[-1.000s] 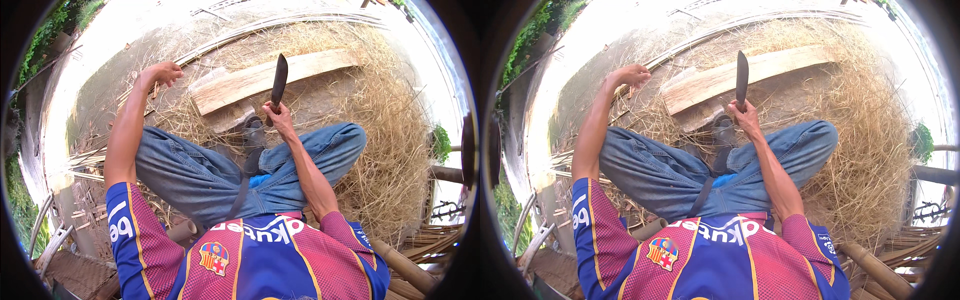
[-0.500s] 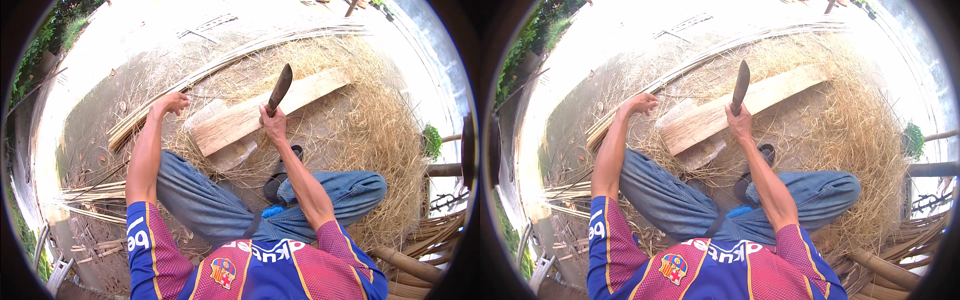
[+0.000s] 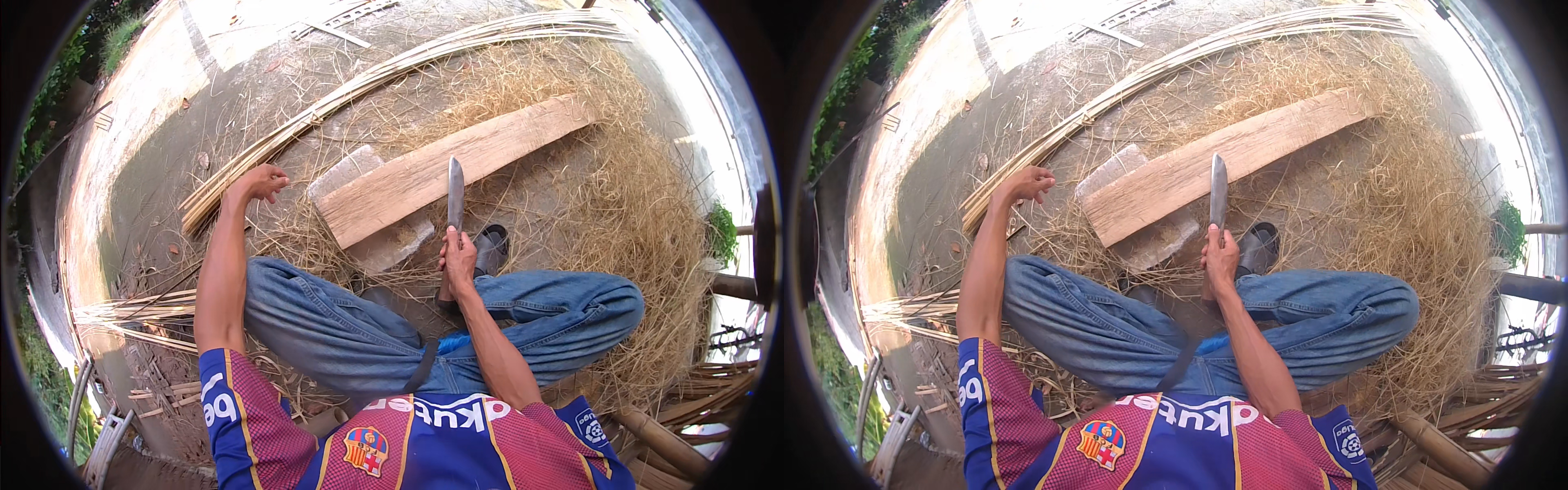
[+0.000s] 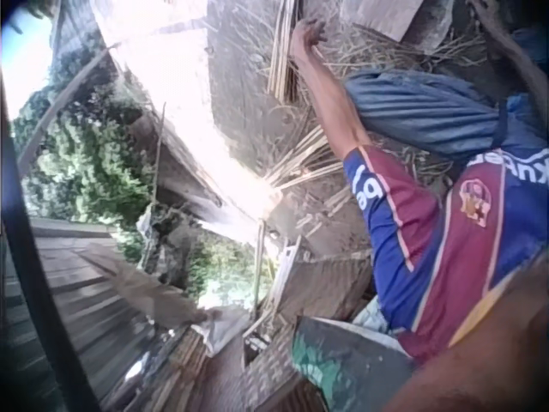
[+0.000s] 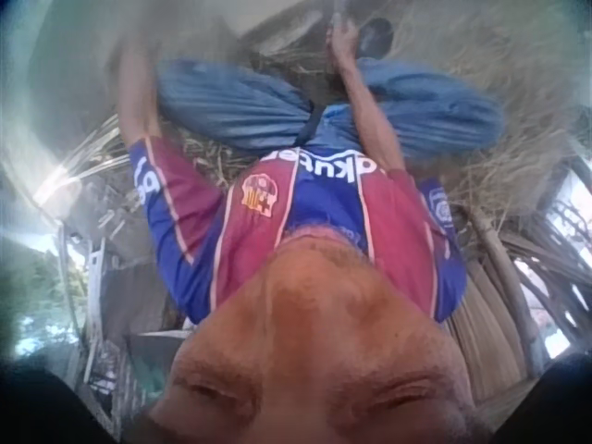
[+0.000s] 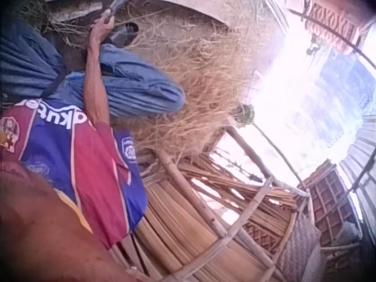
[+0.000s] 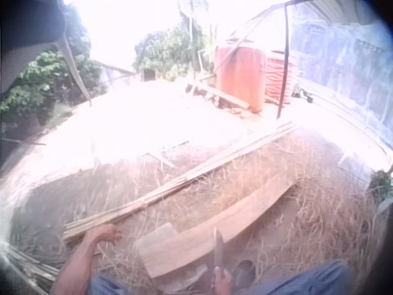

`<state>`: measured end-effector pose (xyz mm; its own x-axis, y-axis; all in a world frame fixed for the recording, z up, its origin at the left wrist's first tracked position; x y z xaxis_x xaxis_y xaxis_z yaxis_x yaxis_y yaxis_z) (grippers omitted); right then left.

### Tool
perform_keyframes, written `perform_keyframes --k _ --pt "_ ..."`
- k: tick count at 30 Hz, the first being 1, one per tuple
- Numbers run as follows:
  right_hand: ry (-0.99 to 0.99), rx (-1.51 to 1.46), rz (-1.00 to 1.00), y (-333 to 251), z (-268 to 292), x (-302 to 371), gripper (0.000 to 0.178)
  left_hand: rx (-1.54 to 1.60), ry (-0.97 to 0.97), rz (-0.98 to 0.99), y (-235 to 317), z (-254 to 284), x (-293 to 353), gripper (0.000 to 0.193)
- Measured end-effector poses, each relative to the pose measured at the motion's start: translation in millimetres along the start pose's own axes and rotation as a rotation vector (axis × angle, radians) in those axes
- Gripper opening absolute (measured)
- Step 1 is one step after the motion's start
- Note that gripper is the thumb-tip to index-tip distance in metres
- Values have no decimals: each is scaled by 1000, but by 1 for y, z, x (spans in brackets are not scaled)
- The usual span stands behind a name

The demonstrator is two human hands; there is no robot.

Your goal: The person sits on the ground and uses a machete to split a piece of bamboo into thin strips. They repeatedly strike the bamboo against a wooden block to separate the fibers, then gather the resulting strips.

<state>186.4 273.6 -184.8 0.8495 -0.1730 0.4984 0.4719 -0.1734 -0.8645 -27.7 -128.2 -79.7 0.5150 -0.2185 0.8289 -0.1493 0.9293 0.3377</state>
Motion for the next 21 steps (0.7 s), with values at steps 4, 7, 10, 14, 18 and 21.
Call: perform_keyframes --k 4,7,10,14,18,21 --pt "-6 -36 -69 18 0 -1 44 21 28 -47 14 4 6 43" --pt "-92 -29 -62 28 -17 9 45 -25 33 -47 31 5 5 48" --pt "-216 55 -64 26 -30 14 46 -41 17 -47 37 6 4 49" --pt "-346 128 -85 16 -38 15 48 19 -71 71 35 -1 2 47" --pt "-347 89 -82 19 -33 16 51 28 -100 94 25 -11 -3 44" --pt "-337 112 -65 25 -26 9 51 40 -123 142 12 -14 -4 44"
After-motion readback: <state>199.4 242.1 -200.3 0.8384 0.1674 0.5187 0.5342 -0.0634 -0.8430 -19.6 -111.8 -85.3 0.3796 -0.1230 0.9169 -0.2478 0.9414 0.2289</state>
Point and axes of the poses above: each hand's wrist, its own x-axis away from the middle knuckle, its own z-axis out of the back of the hand, y = z × x, the point moved 4 cm from there along -x, towards the middle knuckle, and after that the axes turned 14 degrees about -y, right-handed, at the moved point
